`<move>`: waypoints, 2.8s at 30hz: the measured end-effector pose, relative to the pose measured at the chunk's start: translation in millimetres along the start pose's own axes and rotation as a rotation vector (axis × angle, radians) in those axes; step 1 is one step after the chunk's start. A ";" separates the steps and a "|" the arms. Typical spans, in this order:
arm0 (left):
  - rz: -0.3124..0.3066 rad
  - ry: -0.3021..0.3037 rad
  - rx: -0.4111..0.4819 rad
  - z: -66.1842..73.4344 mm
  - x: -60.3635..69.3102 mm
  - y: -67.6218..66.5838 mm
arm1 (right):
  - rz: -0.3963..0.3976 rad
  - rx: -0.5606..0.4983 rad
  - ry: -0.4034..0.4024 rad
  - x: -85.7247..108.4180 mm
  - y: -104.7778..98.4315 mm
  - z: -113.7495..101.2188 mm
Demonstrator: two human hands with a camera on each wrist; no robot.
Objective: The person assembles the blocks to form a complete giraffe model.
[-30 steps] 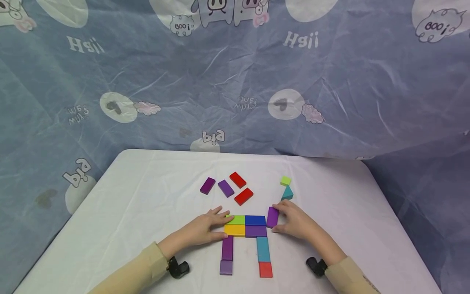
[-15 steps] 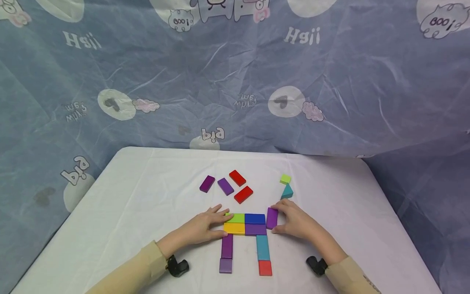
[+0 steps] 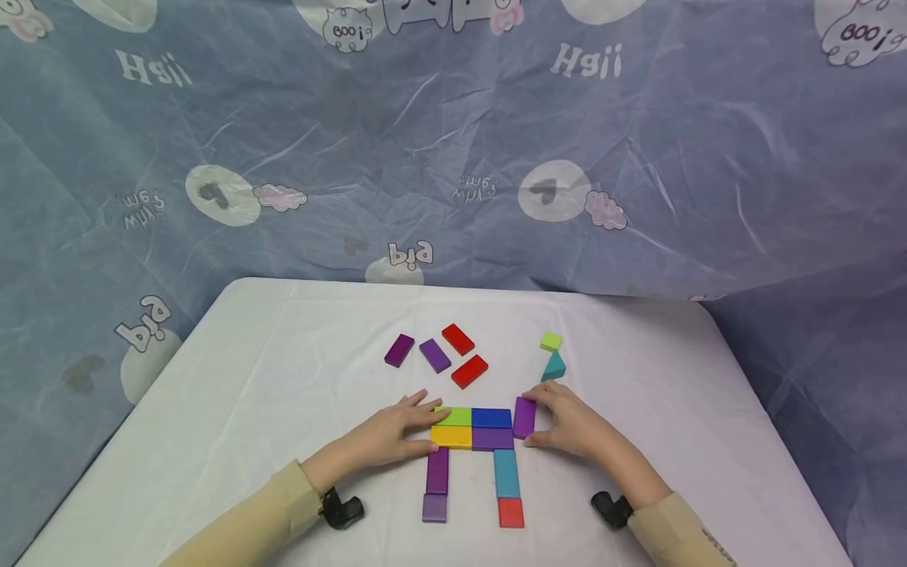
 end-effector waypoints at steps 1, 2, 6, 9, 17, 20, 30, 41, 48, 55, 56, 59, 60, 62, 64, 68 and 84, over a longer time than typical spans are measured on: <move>0.000 0.003 0.002 0.1 0.1 -0.3 | -0.002 0.000 0.002 -0.1 0.0 0.1; 0.000 0.007 0.004 0.0 0.2 -0.3 | -0.005 -0.001 0.003 -0.2 0.0 0.3; 0.001 0.013 0.009 0.5 1.0 -0.3 | -0.022 -0.013 0.002 -0.2 -2.1 -0.8; 0.002 0.011 0.008 0.7 0.8 -0.6 | -0.022 -0.013 -0.017 -2.5 -7.6 -2.7; -0.004 -0.008 0.000 1.3 -0.1 -0.8 | 0.012 -0.033 -0.115 -37.2 -22.9 -20.2; -0.012 -0.020 0.004 1.3 -0.5 0.1 | 0.018 0.001 -0.156 -53.9 -22.5 -30.3; -0.005 -0.012 -0.010 -1.3 -2.5 0.7 | -0.051 0.072 -0.170 -89.7 -13.2 -49.0; -0.003 -0.012 0.005 -2.0 -2.6 1.0 | -0.075 0.148 -0.113 -99.0 -5.6 -50.3; 0.002 -0.012 0.011 -2.0 -2.1 1.1 | -0.073 0.121 -0.077 -96.2 -4.7 -45.0; -0.002 -0.012 0.008 -2.1 -2.2 1.1 | 0.010 0.111 -0.056 -90.3 -9.0 -37.7; -0.003 -0.012 0.009 -2.0 -2.0 1.0 | 0.024 0.103 -0.039 -88.7 -10.4 -35.6; -0.003 -0.008 0.012 -1.3 -1.4 0.8 | 0.050 0.086 0.042 -82.2 -14.9 -27.9; -0.002 -0.006 0.013 -1.1 -1.1 0.7 | 0.055 0.079 0.071 -79.6 -16.3 -25.1; 0.001 0.000 0.011 -0.8 -0.8 0.7 | 0.060 0.066 0.133 -74.8 -18.4 -18.4; 0.004 0.008 0.009 -1.0 -0.5 0.6 | 0.069 0.055 0.181 -70.8 -19.5 -11.2; 0.010 0.022 0.010 -0.6 0.1 -0.6 | 0.106 0.055 0.223 -64.3 -19.4 1.6; 0.008 0.025 0.017 -3.1 -0.1 2.8 | 0.138 0.017 0.197 -57.6 -17.0 13.2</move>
Point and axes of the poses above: each hand's wrist, its own x-axis away from the middle knuckle, its own y-axis out of the palm, z = x × y, the point moved 3 cm from there along -x, towards the middle knuckle, and after that the axes turned 2 degrees about -z, right-handed, at the moved point
